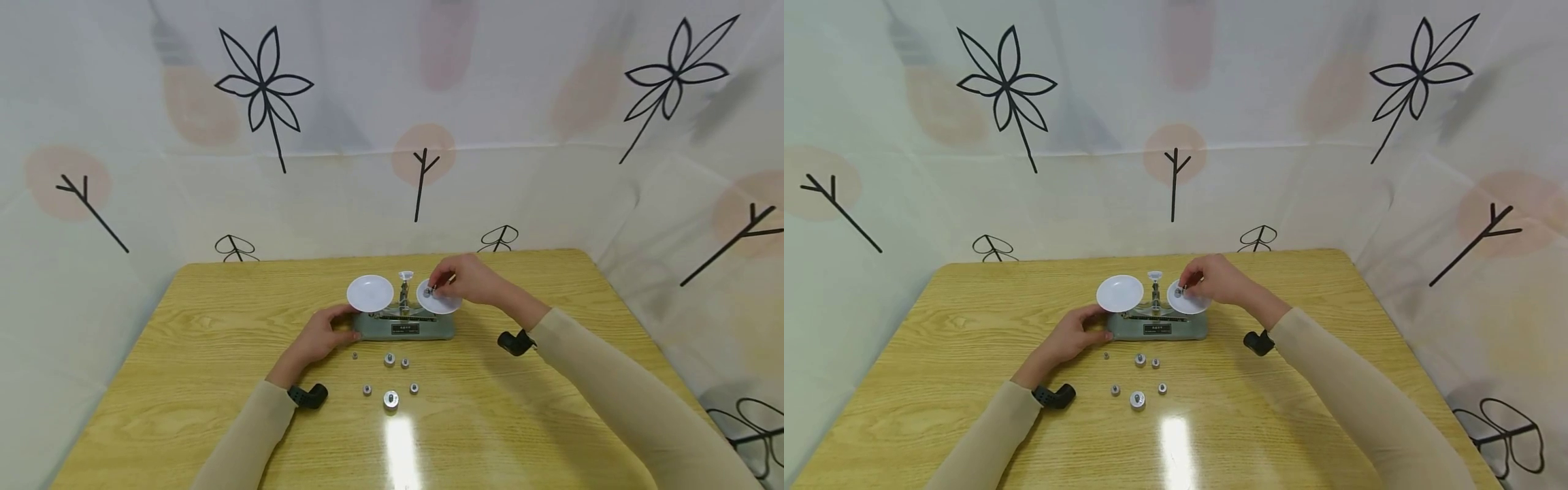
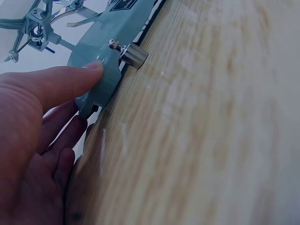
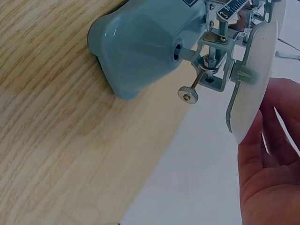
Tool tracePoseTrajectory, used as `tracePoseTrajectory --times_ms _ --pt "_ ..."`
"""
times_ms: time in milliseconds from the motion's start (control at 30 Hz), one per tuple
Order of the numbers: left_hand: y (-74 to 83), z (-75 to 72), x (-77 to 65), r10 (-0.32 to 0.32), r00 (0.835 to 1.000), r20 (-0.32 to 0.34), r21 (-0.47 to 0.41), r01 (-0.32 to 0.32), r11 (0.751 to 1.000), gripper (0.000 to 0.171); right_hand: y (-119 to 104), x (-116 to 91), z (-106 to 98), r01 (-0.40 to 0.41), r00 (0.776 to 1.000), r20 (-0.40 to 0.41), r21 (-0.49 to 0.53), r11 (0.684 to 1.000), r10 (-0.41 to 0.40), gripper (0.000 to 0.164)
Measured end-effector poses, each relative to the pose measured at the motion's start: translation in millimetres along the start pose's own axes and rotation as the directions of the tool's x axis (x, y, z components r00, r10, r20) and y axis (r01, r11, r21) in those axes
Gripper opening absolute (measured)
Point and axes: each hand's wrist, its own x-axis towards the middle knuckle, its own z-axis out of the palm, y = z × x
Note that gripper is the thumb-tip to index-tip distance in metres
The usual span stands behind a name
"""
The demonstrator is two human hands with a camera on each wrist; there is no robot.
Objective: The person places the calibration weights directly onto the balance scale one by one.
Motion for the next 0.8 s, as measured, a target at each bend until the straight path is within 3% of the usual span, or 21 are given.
tracePoseTrajectory --times_ms 133,200,800 --pt "-22.5 4.6 6.9 0.005 1.000 -0.013 0.002 -0.005 1.000 0.053 -1.1 -0.7 -0.1 -0.009 1.000 0.002 0.003 1.000 0.009 0.010" --pt "-26.5 4.6 8.2 0.007 1.000 -0.012 -0.003 -0.007 1.000 0.053 -1.9 -1.1 -0.2 -0.013 1.000 0.001 0.006 1.000 0.013 0.010" --pt "-25.7 2.2 9.3 0.000 1.000 0.000 -0.009 0.000 1.000 0.051 -2.1 -4.1 -3.7 -0.047 0.999 -0.025 0.021 0.999 0.048 0.011"
